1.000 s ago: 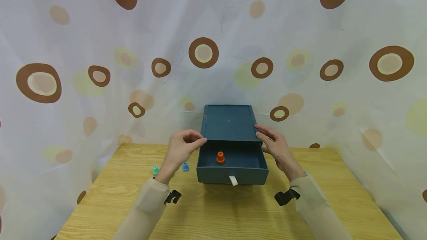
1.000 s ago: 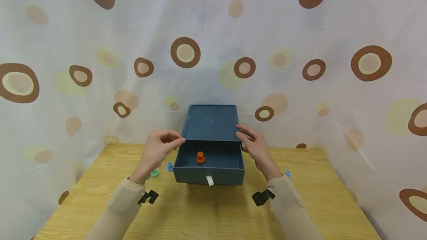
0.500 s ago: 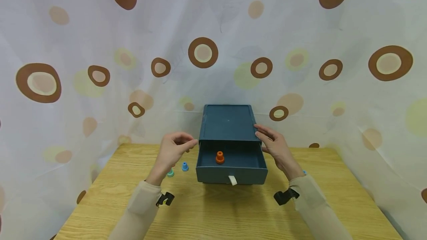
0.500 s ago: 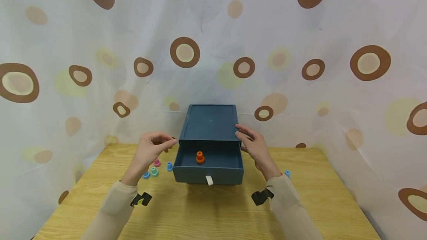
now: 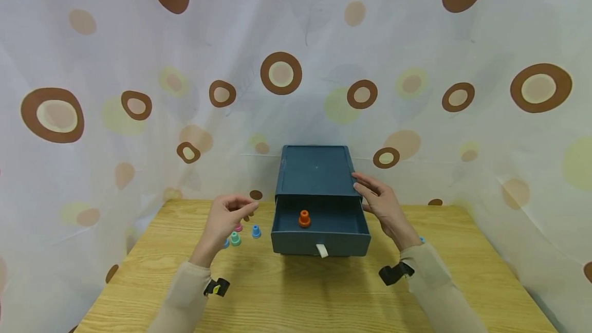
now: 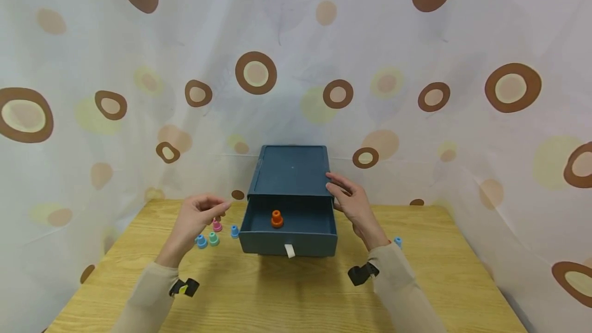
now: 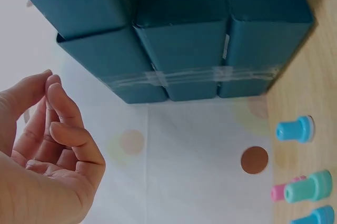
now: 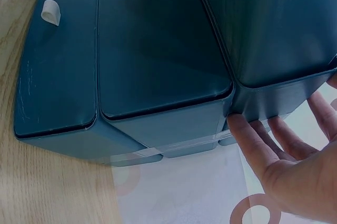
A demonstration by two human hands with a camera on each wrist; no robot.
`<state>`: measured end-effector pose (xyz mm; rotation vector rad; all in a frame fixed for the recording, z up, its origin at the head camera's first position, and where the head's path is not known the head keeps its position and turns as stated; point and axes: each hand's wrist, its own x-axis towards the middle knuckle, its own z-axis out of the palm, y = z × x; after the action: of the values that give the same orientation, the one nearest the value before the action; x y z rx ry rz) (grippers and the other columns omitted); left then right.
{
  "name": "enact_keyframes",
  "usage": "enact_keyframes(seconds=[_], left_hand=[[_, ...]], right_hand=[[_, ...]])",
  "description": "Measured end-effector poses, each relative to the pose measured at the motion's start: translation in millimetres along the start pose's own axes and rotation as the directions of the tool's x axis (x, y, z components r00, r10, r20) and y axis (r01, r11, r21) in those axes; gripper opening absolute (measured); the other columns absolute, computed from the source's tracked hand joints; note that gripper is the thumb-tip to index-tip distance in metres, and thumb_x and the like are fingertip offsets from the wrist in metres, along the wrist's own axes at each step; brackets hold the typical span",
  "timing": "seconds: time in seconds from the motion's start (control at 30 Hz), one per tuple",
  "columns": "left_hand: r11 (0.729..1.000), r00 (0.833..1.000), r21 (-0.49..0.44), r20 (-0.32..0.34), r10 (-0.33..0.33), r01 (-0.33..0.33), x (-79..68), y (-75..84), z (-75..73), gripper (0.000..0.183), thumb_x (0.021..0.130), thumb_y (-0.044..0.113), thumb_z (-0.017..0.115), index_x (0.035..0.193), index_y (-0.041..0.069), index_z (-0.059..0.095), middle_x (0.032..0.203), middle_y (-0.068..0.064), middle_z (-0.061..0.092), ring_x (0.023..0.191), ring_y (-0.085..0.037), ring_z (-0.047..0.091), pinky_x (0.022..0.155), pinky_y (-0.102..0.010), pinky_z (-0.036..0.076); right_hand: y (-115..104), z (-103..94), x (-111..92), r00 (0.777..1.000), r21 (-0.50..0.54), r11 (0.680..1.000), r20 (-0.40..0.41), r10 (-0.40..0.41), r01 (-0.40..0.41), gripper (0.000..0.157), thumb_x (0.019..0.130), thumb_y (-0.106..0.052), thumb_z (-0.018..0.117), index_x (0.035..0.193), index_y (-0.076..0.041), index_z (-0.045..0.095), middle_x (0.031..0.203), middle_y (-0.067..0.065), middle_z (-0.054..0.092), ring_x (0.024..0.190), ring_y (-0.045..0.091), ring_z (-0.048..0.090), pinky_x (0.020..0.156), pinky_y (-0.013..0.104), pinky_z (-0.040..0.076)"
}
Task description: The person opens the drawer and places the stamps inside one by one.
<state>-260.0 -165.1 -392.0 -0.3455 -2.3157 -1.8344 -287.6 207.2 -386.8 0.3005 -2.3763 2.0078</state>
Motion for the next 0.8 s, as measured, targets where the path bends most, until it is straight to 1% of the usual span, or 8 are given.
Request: enact_keyframes(seconds=[0.1, 0.23, 0.37, 0.43, 0.53, 0.63, 0.67, 0.8], left_hand=[[1.0, 1.0, 0.005, 0.001, -0.017, 0.017, -0.7, -5.2, -4.1, 0.032, 0.088, 0.03, 0.074, 0.098, -0.001, 0.073, 0.083, -0.016, 0.068, 0.067, -0.017, 0.061, 0.056, -0.025, 0.05], [1.0, 1.0, -0.009, -0.007, -0.022, 0.022, -2.2, -12.7, -9.6, 0.028, 0.091, 0.028, 0.072, 0.099, 0.001, 0.073, 0.085, -0.017, 0.069, 0.064, -0.013, 0.061, 0.06, -0.027, 0.052], [0.999, 0.999, -0.022, -0.031, -0.038, 0.038, -2.7, -22.2, -15.7, 0.025, 0.093, 0.027, 0.069, 0.099, 0.003, 0.072, 0.083, -0.016, 0.069, 0.062, -0.011, 0.061, 0.055, -0.023, 0.047], [0.997, 0.997, -0.03, -0.039, -0.07, 0.069, -2.2, -25.1, -18.4, 0.025, 0.093, 0.027, 0.069, 0.099, 0.003, 0.072, 0.081, -0.012, 0.069, 0.062, -0.01, 0.061, 0.053, -0.021, 0.043], [0.992, 0.992, -0.047, -0.039, -0.119, 0.117, -4.8, -19.3, -21.7, 0.023, 0.094, 0.021, 0.068, 0.099, -0.001, 0.071, 0.078, -0.008, 0.069, 0.062, -0.009, 0.061, 0.052, -0.02, 0.041], [0.985, 0.985, -0.06, -0.038, -0.166, 0.163, -6.9, -16.7, -25.1, 0.022, 0.095, 0.017, 0.066, 0.101, -0.003, 0.07, 0.073, 0.0, 0.069, 0.063, -0.01, 0.062, 0.052, -0.02, 0.041], [0.983, 0.983, -0.056, -0.044, -0.178, 0.176, -7.2, -18.2, -26.1, 0.022, 0.095, 0.017, 0.066, 0.102, -0.004, 0.07, 0.073, 0.001, 0.069, 0.064, -0.011, 0.062, 0.053, -0.021, 0.041], [0.971, 0.969, -0.039, -0.073, -0.238, 0.236, -2.1, -39.7, -31.0, 0.026, 0.095, 0.022, 0.066, 0.105, -0.002, 0.07, 0.072, 0.005, 0.069, 0.066, -0.012, 0.062, 0.055, -0.02, 0.044]], right_hand=[[0, -0.1, 0, 1.0, -0.001, 1.0, 0.0, -0.001, 0.001, 0.058, 0.1, -0.04, 0.056, 0.149, -0.013, 0.042, 0.155, 0.015, 0.036, 0.145, 0.036, 0.03, 0.109, 0.062, 0.034], [0, -0.5, 0, 1.0, -0.003, 1.0, 0.0, -0.003, 0.003, 0.058, 0.1, -0.04, 0.055, 0.149, -0.013, 0.042, 0.156, 0.014, 0.035, 0.145, 0.036, 0.03, 0.109, 0.061, 0.035], [0, 0.6, 0, 1.0, 0.002, 1.0, 0.006, -0.002, 0.002, 0.057, 0.1, -0.039, 0.055, 0.149, -0.013, 0.042, 0.156, 0.014, 0.035, 0.146, 0.035, 0.029, 0.109, 0.062, 0.034], [1, 1.0, 0, 1.0, 0.007, 1.0, 0.006, -0.003, 0.003, 0.057, 0.1, -0.039, 0.055, 0.149, -0.013, 0.042, 0.156, 0.014, 0.035, 0.146, 0.035, 0.029, 0.109, 0.062, 0.034], [2, 1.1, 0, 1.0, 0.012, 1.0, 0.006, -0.004, 0.004, 0.057, 0.1, -0.039, 0.055, 0.149, -0.013, 0.042, 0.156, 0.013, 0.035, 0.146, 0.035, 0.029, 0.11, 0.061, 0.034], [2, 0.8, 0, 1.0, 0.01, 1.0, 0.003, -0.004, 0.004, 0.057, 0.1, -0.039, 0.055, 0.149, -0.013, 0.042, 0.156, 0.013, 0.035, 0.146, 0.035, 0.029, 0.109, 0.061, 0.034], [2, 0.6, 0, 1.0, 0.009, 1.0, 0.002, -0.003, 0.003, 0.057, 0.1, -0.04, 0.055, 0.149, -0.013, 0.042, 0.156, 0.013, 0.035, 0.146, 0.035, 0.029, 0.109, 0.061, 0.034], [2, -0.4, 1, 1.0, 0.003, 1.0, 0.0, 0.001, -0.001, 0.058, 0.1, -0.041, 0.055, 0.15, -0.014, 0.042, 0.156, 0.013, 0.035, 0.146, 0.035, 0.029, 0.11, 0.06, 0.035]])
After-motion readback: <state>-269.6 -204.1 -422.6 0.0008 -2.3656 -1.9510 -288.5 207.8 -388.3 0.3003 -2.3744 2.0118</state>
